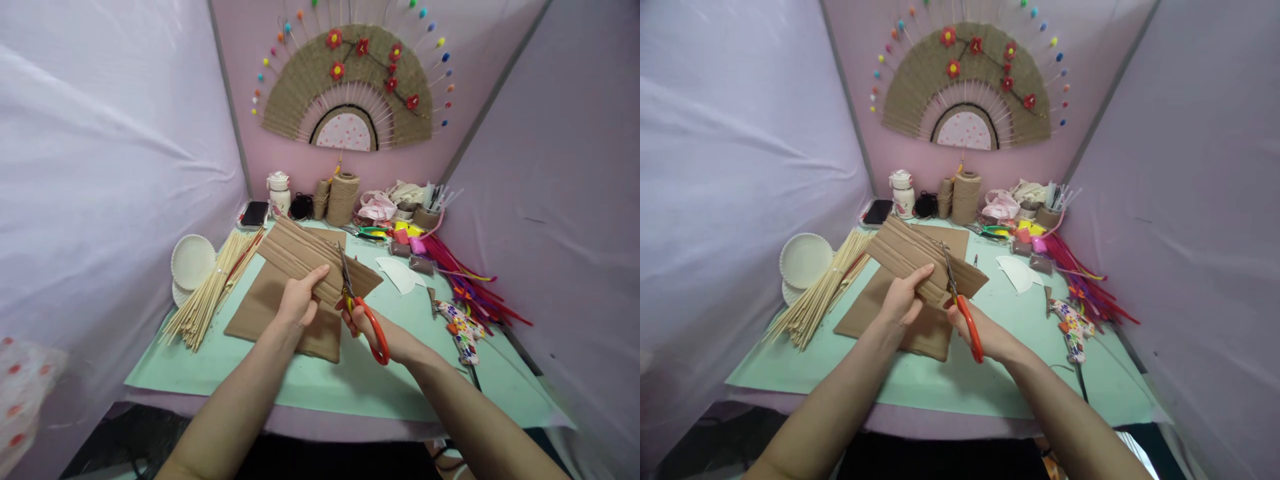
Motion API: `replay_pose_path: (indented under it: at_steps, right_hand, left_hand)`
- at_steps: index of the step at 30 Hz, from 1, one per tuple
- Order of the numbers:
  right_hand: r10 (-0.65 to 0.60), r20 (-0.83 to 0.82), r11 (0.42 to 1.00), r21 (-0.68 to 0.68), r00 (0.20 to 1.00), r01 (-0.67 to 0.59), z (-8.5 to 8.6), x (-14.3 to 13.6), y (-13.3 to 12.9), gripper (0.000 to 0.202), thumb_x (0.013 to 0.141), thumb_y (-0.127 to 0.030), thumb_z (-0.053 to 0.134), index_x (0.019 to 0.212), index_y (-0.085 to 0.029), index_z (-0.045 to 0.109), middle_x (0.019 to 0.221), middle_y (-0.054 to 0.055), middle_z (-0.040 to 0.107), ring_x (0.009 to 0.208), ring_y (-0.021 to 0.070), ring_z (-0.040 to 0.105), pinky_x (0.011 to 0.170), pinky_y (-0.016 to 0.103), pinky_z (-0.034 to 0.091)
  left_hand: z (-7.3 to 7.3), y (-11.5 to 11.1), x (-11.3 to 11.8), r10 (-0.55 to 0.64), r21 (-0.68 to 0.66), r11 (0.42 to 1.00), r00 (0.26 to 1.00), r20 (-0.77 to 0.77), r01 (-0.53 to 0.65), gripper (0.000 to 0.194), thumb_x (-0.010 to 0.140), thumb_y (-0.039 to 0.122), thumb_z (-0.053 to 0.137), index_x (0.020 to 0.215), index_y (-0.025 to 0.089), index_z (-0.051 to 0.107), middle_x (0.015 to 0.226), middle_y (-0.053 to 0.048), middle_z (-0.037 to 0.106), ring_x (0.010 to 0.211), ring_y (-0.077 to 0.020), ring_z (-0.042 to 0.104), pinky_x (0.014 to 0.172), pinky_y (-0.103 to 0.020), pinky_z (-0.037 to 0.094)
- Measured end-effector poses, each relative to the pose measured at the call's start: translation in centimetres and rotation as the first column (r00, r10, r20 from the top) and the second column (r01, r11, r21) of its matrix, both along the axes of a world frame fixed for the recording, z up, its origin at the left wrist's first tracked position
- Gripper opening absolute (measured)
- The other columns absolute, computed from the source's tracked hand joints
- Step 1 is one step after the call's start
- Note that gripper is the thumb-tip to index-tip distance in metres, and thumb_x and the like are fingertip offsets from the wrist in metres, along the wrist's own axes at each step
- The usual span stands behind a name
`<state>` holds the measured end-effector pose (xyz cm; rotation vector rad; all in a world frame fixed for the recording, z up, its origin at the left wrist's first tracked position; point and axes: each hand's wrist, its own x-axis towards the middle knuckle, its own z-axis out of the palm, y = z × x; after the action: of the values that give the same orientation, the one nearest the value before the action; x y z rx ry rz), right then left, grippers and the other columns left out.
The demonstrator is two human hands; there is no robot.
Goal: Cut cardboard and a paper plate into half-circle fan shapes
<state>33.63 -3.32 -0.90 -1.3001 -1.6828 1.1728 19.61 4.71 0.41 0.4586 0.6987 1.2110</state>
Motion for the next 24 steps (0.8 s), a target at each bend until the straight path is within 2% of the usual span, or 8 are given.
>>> replay_pose_path:
  at_steps: [5, 11, 17, 24]
  right_hand:
    - [0.003, 0.012, 0.999, 0.044, 1.0, -0.004, -0.08, -0.12, -0.23, 0.071, 0.078, -0.085, 0.025, 0.093, -0.02, 0.049, 0.08, 0.002, 0.049, 0.066, 0.0157, 0.045, 0.063, 0.032, 0.046]
    - [-0.025, -0.017, 0.999, 0.034, 1.0, 0.026, -0.2, 0.02, -0.31, 0.07, 0.079, -0.084, 0.021, 0.084, -0.02, 0.048, 0.075, 0.002, 0.047, 0.066, 0.0164, 0.045, 0.062, 0.033, 0.045]
    - [0.017, 0.087, 0.997, 0.067, 0.996, -0.023, -0.38, 0.7, -0.56, 0.074, 0.079, -0.084, 0.021, 0.098, -0.019, 0.05, 0.082, 0.004, 0.05, 0.071, 0.0183, 0.047, 0.067, 0.035, 0.046]
    - [0.011, 0.119, 0.996, 0.088, 0.993, -0.022, -0.24, 0.5, -0.66, 0.07, 0.081, -0.083, 0.018, 0.087, -0.019, 0.047, 0.079, 0.003, 0.048, 0.069, 0.0176, 0.044, 0.065, 0.034, 0.044]
  left_hand:
    - [-0.02, 0.02, 0.01, -0.012, 0.015, 1.0, 1.0, 0.005, 0.012, 0.036, 0.055, 0.012, 0.086, 0.089, 0.011, 0.074, 0.086, -0.008, 0.076, 0.076, -0.0199, 0.071, 0.072, -0.03, 0.059]
    - [0.13, -0.68, 0.33, -0.069, 0.03, 0.997, 0.998, -0.003, 0.069, 0.032, 0.058, 0.012, 0.084, 0.088, 0.011, 0.073, 0.088, -0.009, 0.076, 0.078, -0.0207, 0.072, 0.075, -0.031, 0.059]
    - [0.24, -0.85, 0.33, -0.063, 0.024, 0.998, 0.998, 0.011, 0.062, 0.029, 0.061, 0.013, 0.083, 0.088, 0.011, 0.073, 0.087, -0.009, 0.076, 0.082, -0.0213, 0.071, 0.074, -0.03, 0.059]
    - [0.12, -0.78, 0.38, -0.089, -0.001, 0.996, 0.996, 0.006, 0.089, 0.032, 0.06, 0.013, 0.084, 0.089, 0.009, 0.072, 0.089, -0.009, 0.076, 0.081, -0.0209, 0.071, 0.077, -0.032, 0.059]
